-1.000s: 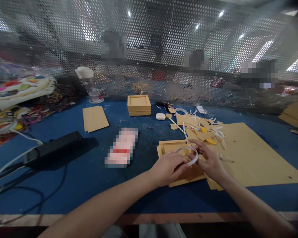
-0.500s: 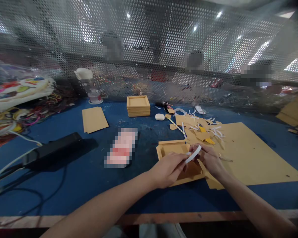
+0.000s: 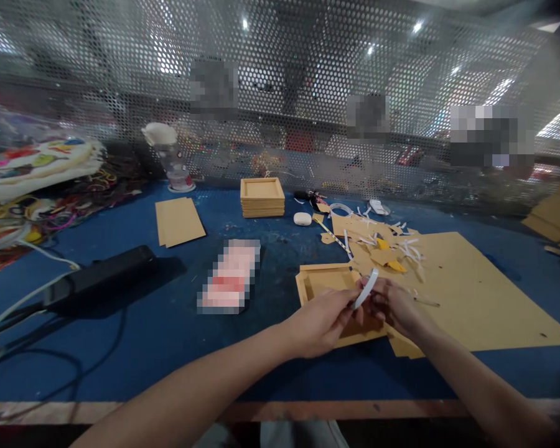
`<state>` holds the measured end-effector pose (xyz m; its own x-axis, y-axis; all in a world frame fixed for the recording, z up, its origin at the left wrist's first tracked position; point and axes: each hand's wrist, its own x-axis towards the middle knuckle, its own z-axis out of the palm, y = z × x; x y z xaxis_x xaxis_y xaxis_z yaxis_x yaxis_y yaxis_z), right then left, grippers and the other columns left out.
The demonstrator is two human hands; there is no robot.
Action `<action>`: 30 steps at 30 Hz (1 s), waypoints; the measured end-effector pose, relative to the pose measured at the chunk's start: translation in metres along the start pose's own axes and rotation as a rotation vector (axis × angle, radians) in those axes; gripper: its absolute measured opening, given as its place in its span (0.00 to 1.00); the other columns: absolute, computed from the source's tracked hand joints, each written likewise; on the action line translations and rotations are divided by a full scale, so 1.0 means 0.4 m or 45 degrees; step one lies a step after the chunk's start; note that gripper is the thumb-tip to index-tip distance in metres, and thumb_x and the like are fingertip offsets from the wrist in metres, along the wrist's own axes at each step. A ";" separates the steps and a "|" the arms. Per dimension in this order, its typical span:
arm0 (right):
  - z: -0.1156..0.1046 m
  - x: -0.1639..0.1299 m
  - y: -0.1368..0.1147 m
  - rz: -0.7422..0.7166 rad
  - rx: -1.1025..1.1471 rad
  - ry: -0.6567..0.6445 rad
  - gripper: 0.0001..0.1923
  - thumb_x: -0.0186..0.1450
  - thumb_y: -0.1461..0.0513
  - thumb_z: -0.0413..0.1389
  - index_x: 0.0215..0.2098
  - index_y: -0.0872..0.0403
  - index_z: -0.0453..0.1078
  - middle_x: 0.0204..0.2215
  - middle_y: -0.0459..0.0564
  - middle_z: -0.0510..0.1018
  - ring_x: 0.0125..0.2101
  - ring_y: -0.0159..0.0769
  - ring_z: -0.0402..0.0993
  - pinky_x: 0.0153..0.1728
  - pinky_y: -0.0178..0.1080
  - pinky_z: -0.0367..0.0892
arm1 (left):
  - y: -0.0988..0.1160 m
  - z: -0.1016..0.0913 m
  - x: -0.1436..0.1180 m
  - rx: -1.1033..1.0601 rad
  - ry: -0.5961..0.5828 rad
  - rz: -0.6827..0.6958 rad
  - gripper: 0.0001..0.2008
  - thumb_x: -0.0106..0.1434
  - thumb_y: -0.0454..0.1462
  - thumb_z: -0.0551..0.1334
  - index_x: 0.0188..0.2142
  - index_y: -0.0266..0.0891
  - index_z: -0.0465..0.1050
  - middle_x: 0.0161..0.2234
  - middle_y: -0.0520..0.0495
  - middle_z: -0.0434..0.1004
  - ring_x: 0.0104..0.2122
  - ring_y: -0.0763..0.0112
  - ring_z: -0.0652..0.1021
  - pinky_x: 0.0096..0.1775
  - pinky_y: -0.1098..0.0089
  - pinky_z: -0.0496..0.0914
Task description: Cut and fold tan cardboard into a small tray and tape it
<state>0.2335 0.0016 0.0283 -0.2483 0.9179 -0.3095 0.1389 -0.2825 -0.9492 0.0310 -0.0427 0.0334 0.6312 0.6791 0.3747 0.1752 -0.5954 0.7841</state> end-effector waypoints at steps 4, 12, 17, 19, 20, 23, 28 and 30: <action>0.008 -0.008 0.001 0.068 0.084 -0.236 0.16 0.59 0.54 0.57 0.22 0.57 0.71 0.15 0.50 0.76 0.11 0.26 0.62 0.12 0.30 0.53 | 0.000 0.007 0.000 -0.026 -0.017 0.004 0.12 0.66 0.28 0.48 0.45 0.37 0.65 0.42 0.44 0.74 0.42 0.67 0.74 0.48 0.65 0.67; 0.013 -0.023 0.009 0.189 0.105 -0.518 0.15 0.55 0.53 0.59 0.22 0.57 0.72 0.15 0.48 0.76 0.12 0.26 0.66 0.13 0.28 0.57 | 0.007 0.008 0.005 0.069 -0.083 -0.006 0.11 0.67 0.29 0.49 0.43 0.37 0.67 0.40 0.44 0.75 0.42 0.66 0.74 0.49 0.65 0.66; 0.018 -0.030 0.015 0.168 0.048 -0.569 0.20 0.57 0.49 0.56 0.20 0.57 0.70 0.16 0.50 0.75 0.12 0.27 0.65 0.13 0.29 0.58 | -0.007 0.012 0.007 0.140 -0.039 0.038 0.11 0.68 0.31 0.49 0.44 0.36 0.69 0.38 0.44 0.76 0.39 0.68 0.74 0.49 0.67 0.64; 0.019 -0.027 0.009 0.098 0.020 -0.513 0.17 0.57 0.50 0.58 0.24 0.57 0.71 0.18 0.48 0.75 0.14 0.28 0.67 0.15 0.29 0.60 | -0.021 0.016 0.006 0.167 0.043 0.026 0.12 0.69 0.32 0.50 0.46 0.36 0.69 0.40 0.43 0.77 0.40 0.66 0.74 0.48 0.66 0.65; 0.017 -0.025 0.005 0.035 -0.017 -0.452 0.15 0.57 0.52 0.59 0.29 0.56 0.73 0.19 0.46 0.74 0.16 0.28 0.68 0.16 0.30 0.61 | -0.028 0.016 0.005 0.186 0.082 0.023 0.12 0.69 0.33 0.50 0.47 0.36 0.70 0.41 0.43 0.77 0.41 0.66 0.74 0.48 0.66 0.65; 0.004 -0.018 -0.007 -0.292 -0.226 -0.158 0.20 0.59 0.55 0.59 0.49 0.53 0.69 0.23 0.43 0.72 0.19 0.29 0.67 0.20 0.32 0.64 | -0.042 0.013 0.002 0.230 0.149 -0.020 0.11 0.69 0.37 0.52 0.44 0.37 0.72 0.37 0.45 0.77 0.39 0.66 0.74 0.46 0.67 0.65; -0.021 -0.017 -0.003 -0.835 -0.730 0.131 0.15 0.62 0.60 0.57 0.47 0.50 0.73 0.32 0.48 0.76 0.30 0.35 0.72 0.32 0.37 0.68 | -0.043 0.007 0.001 0.238 0.237 -0.210 0.15 0.69 0.44 0.53 0.36 0.38 0.74 0.27 0.49 0.74 0.30 0.69 0.72 0.37 0.70 0.65; -0.022 -0.016 0.006 -0.813 -0.777 0.152 0.10 0.63 0.60 0.55 0.41 0.51 0.75 0.32 0.50 0.77 0.31 0.36 0.73 0.32 0.37 0.69 | -0.043 0.007 0.001 0.200 0.245 -0.208 0.16 0.70 0.44 0.51 0.37 0.38 0.74 0.29 0.49 0.74 0.31 0.69 0.72 0.36 0.71 0.65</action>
<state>0.2439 -0.0024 0.0287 -0.3562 0.8821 0.3083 0.5029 0.4591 -0.7324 0.0305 -0.0336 0.0186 0.4330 0.8314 0.3483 0.3867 -0.5203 0.7614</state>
